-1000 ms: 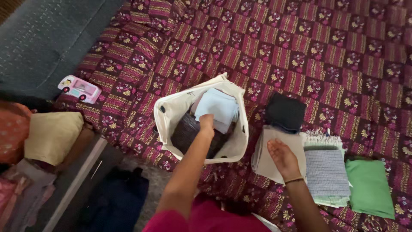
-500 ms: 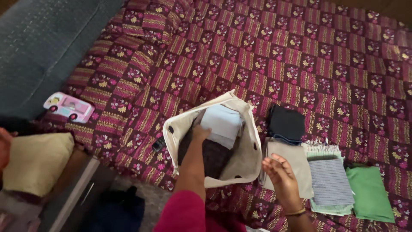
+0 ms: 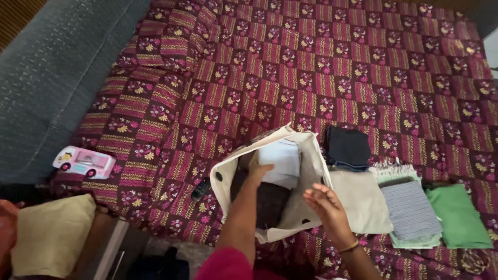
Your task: The person unpacks a patterned tote bag on a bed, removing folded clothes one by one and placing them on the bedspread. The person then folds the empty bag and places it on a nearby shelf.
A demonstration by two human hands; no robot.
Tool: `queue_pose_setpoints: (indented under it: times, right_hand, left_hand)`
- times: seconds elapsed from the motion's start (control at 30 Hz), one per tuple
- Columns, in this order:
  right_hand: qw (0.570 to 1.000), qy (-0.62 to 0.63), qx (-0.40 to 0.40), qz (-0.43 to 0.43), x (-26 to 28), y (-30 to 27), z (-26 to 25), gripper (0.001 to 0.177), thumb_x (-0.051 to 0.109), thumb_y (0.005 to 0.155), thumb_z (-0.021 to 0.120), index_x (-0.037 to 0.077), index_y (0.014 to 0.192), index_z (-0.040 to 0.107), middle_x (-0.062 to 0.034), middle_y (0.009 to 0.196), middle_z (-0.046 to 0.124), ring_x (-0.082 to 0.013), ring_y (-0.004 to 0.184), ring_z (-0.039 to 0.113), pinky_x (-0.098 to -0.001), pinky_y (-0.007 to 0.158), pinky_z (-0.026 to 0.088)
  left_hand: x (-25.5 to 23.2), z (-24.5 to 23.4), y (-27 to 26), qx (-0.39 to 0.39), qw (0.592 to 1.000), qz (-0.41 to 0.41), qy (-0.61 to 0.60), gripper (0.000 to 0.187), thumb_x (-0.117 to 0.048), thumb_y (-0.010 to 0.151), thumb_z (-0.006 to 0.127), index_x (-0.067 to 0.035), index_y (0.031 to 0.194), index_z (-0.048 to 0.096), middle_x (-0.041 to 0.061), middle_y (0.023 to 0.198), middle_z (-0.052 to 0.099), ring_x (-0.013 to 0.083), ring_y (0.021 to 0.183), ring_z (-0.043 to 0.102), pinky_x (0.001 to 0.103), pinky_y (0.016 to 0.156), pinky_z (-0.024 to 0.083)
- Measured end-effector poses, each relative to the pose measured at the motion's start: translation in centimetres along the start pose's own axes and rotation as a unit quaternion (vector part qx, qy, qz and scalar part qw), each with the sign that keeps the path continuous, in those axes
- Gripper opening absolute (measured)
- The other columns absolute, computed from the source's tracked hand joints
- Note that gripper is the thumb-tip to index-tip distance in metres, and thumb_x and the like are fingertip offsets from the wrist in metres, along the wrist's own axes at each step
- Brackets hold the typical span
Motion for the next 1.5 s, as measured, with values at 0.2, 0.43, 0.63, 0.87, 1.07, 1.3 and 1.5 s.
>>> queue_pose_setpoints:
  times: [0.2,0.43,0.63,0.87,1.07,1.3,1.5]
  right_hand:
    - [0.999,0.009,0.044,-0.001,0.0,2.2,1.5,0.035,0.007,0.099,0.052,0.001,0.133,0.053,-0.0183,0.123,0.067,-0.0288,0.115,0.067,-0.0424,0.106,0.05]
    - [0.998,0.018,0.063,-0.022,2.1,4.4,0.7,0.032,0.012,0.102,0.053,0.001,0.132,0.052,-0.0153,0.122,0.065,-0.0265,0.114,0.065,-0.0402,0.103,0.051]
    - [0.993,0.087,0.068,-0.046,4.3,6.3,-1.2,0.041,0.032,0.117,0.048,-0.002,0.139,0.057,-0.0118,0.127,0.061,-0.0249,0.117,0.056,-0.042,0.106,0.047]
    - [0.976,0.141,0.154,-0.061,11.4,5.9,2.8,0.064,0.047,0.103,0.044,0.007,0.153,0.042,-0.0132,0.153,0.05,-0.0318,0.139,0.049,-0.0503,0.114,0.041]
    - [0.959,0.214,0.133,-0.128,18.3,7.9,-0.8,0.071,0.054,0.101,0.046,0.006,0.153,0.044,-0.0155,0.154,0.051,-0.0352,0.141,0.048,-0.0542,0.115,0.039]
    - [0.928,0.305,0.186,-0.105,22.9,6.8,-8.7,0.08,0.061,0.096,0.054,0.003,0.151,0.049,-0.0189,0.152,0.055,-0.0391,0.14,0.05,-0.0593,0.113,0.04]
    - [0.997,0.043,-0.066,-0.022,18.6,10.8,-17.6,0.054,0.014,0.088,0.076,0.017,0.14,0.059,-0.0002,0.135,0.065,-0.0203,0.125,0.061,-0.0471,0.099,0.052]
  left_hand:
    - [-9.2,0.2,-4.1,-0.107,0.97,0.118,0.183,0.089,-0.016,0.051,0.086,-0.007,0.136,0.062,0.021,0.11,0.074,0.0372,0.104,0.071,0.043,0.091,0.054]
    - [-23.6,-1.1,-14.0,-0.05,0.937,0.048,0.343,0.062,-0.038,0.066,0.083,-0.003,0.115,0.069,0.023,0.105,0.074,0.0403,0.101,0.071,0.047,0.087,0.055]
    - [-37.8,1.0,-23.7,0.013,0.977,0.149,0.149,0.053,-0.021,0.07,0.082,-0.004,0.118,0.068,0.011,0.099,0.079,0.0199,0.088,0.077,0.031,0.08,0.058]
    - [-40.5,8.8,-21.7,0.191,0.955,0.123,-0.189,0.063,-0.01,0.075,0.083,0.005,0.131,0.058,0.013,0.116,0.07,0.0236,0.106,0.068,0.035,0.094,0.055]
    - [-35.1,17.1,-15.3,0.227,0.952,-0.006,-0.207,0.07,-0.013,0.069,0.082,-0.001,0.134,0.058,0.014,0.115,0.07,0.0245,0.105,0.068,0.037,0.091,0.055]
    - [-28.3,22.0,-7.3,0.264,0.959,-0.016,-0.101,0.063,-0.017,0.071,0.084,0.001,0.127,0.064,0.012,0.108,0.073,0.0231,0.099,0.071,0.035,0.087,0.056]
    - [-24.9,26.4,-2.7,0.26,0.964,0.012,-0.054,0.059,-0.021,0.075,0.087,0.002,0.125,0.065,0.012,0.109,0.073,0.0222,0.096,0.072,0.037,0.084,0.057]
Point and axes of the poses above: each hand's wrist, its own y-axis towards the middle knuckle, its own z-axis out of the palm, x = y × z, the point moved 8 cm from there along y, towards the middle knuckle
